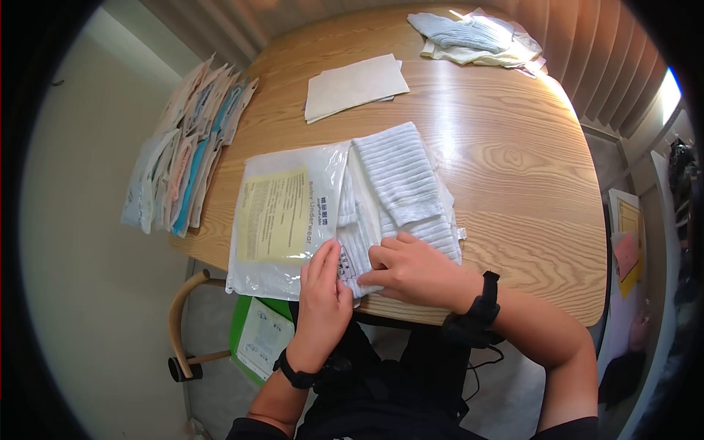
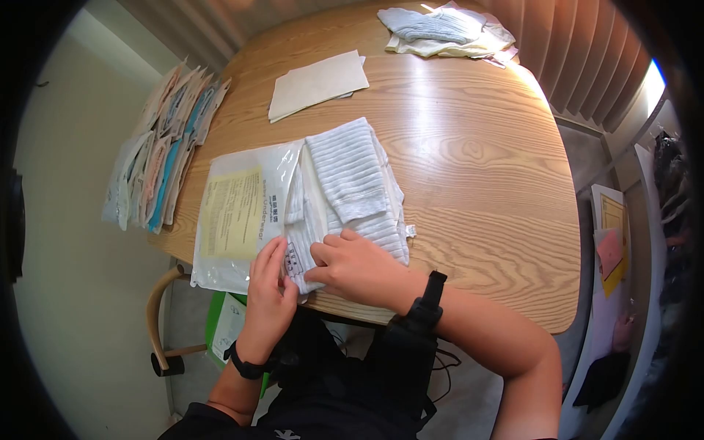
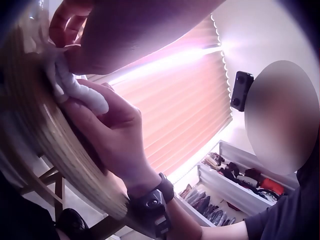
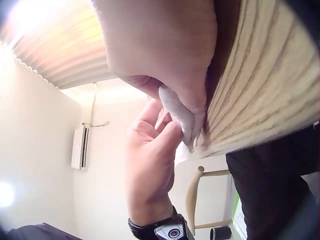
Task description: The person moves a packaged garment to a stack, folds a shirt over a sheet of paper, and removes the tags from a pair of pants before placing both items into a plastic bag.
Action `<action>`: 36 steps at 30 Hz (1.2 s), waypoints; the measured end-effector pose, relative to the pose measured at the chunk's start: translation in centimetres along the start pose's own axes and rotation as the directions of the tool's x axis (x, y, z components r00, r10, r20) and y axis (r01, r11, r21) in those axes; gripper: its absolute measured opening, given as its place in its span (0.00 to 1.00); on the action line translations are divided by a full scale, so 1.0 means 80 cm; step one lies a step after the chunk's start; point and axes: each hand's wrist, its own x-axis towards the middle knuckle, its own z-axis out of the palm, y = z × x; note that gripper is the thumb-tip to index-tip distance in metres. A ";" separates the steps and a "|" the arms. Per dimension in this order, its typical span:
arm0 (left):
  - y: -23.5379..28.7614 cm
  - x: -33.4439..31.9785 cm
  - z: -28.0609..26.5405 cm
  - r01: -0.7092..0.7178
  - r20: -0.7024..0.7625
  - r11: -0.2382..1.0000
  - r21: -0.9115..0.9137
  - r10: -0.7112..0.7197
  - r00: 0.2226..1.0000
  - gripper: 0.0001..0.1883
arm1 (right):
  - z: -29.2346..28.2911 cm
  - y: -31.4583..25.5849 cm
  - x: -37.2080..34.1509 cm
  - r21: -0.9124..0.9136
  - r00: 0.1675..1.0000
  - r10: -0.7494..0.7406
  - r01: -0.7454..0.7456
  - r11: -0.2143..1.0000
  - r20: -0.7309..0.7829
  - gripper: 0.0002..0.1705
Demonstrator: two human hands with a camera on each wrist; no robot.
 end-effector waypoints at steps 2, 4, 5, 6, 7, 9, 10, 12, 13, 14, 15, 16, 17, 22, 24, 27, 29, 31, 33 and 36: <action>0.005 0.000 -0.002 -0.008 0.027 1.000 0.026 0.007 1.000 0.30 | 0.009 0.000 0.000 -0.033 0.999 0.007 -0.009 0.999 -0.048 0.14; 0.010 0.002 -0.001 -0.006 0.032 1.000 0.012 0.006 0.999 0.30 | 0.014 0.000 -0.002 -0.065 0.995 0.014 -0.021 0.998 -0.096 0.12; 0.011 0.003 -0.001 -0.004 0.035 1.000 -0.002 0.004 0.999 0.30 | 0.016 0.000 -0.002 -0.065 0.994 0.026 -0.033 0.997 -0.105 0.11; 0.013 0.005 0.000 -0.005 0.035 1.000 0.001 0.005 0.999 0.30 | 0.018 0.000 -0.002 -0.064 0.993 0.036 -0.044 0.997 -0.115 0.10; 0.016 0.007 0.001 0.009 0.037 1.000 -0.006 -0.009 0.999 0.30 | 0.021 0.000 -0.001 -0.065 0.992 0.035 -0.043 0.997 -0.117 0.10; 0.019 0.010 0.003 0.021 0.038 1.000 -0.014 -0.021 0.999 0.31 | 0.022 0.002 -0.002 -0.055 0.988 0.062 -0.071 0.996 -0.144 0.11; 0.019 0.011 0.005 -0.006 0.030 1.000 0.021 0.005 1.000 0.30 | 0.022 0.002 -0.002 -0.056 0.987 0.063 -0.072 0.996 -0.145 0.11; 0.022 0.014 0.006 -0.032 0.023 0.998 0.055 0.031 0.999 0.30 | 0.021 0.001 -0.001 -0.069 0.982 0.072 -0.085 0.994 -0.175 0.11; 0.027 0.015 0.008 -0.012 0.029 0.999 0.043 0.010 1.000 0.30 | 0.021 0.001 -0.001 -0.070 0.982 0.072 -0.085 0.994 -0.175 0.11; 0.030 0.016 0.009 0.009 0.036 0.999 0.032 -0.010 0.999 0.30 | 0.022 0.000 -0.001 -0.057 0.980 0.082 -0.094 0.994 -0.180 0.11; 0.033 0.018 0.015 0.007 0.037 0.999 0.034 -0.008 0.999 0.30 | 0.024 0.000 0.000 -0.044 0.978 0.093 -0.103 0.994 -0.187 0.12; 0.035 0.020 0.022 -0.054 0.018 0.996 0.067 0.053 0.998 0.30 | 0.027 0.002 0.000 -0.042 0.977 0.095 -0.105 0.994 -0.190 0.12; 0.038 0.022 0.026 -0.112 0.002 0.989 0.100 0.112 0.994 0.30 | 0.031 0.003 0.001 0.000 0.973 0.127 -0.130 0.992 -0.192 0.13; 0.035 0.027 0.022 -0.071 0.007 0.996 0.051 0.071 0.997 0.30 | 0.012 0.000 0.002 0.166 0.965 0.184 -0.154 0.974 -0.184 0.18; 0.032 0.024 0.020 -0.066 -0.044 0.997 0.047 0.068 0.997 0.29 | -0.007 0.000 0.002 0.417 0.939 0.329 -0.260 0.871 -0.103 0.16; 0.028 -0.003 0.027 -0.169 -0.094 0.979 0.118 0.180 0.979 0.28 | -0.010 0.025 0.003 0.603 0.863 0.393 -0.137 0.786 -0.316 0.13; 0.027 -0.030 0.026 -0.225 -0.099 0.968 0.113 0.236 0.967 0.25 | -0.037 0.044 0.012 0.562 0.598 0.595 -0.273 0.781 -0.537 0.13; 0.014 -0.058 0.028 -0.154 -0.212 0.985 -0.074 0.135 0.968 0.17 | -0.053 0.084 0.000 0.372 0.570 0.488 -0.317 0.873 -0.660 0.18; 0.004 -0.071 0.024 0.116 -0.006 0.943 -0.312 -0.124 0.992 0.11 | -0.052 0.101 -0.006 0.511 0.453 0.668 -0.430 0.744 -0.591 0.30; 0.005 -0.058 0.007 0.527 0.353 0.679 -0.512 -0.393 0.849 0.12 | -0.055 0.094 0.005 0.891 0.422 0.853 -0.188 0.413 -0.306 0.42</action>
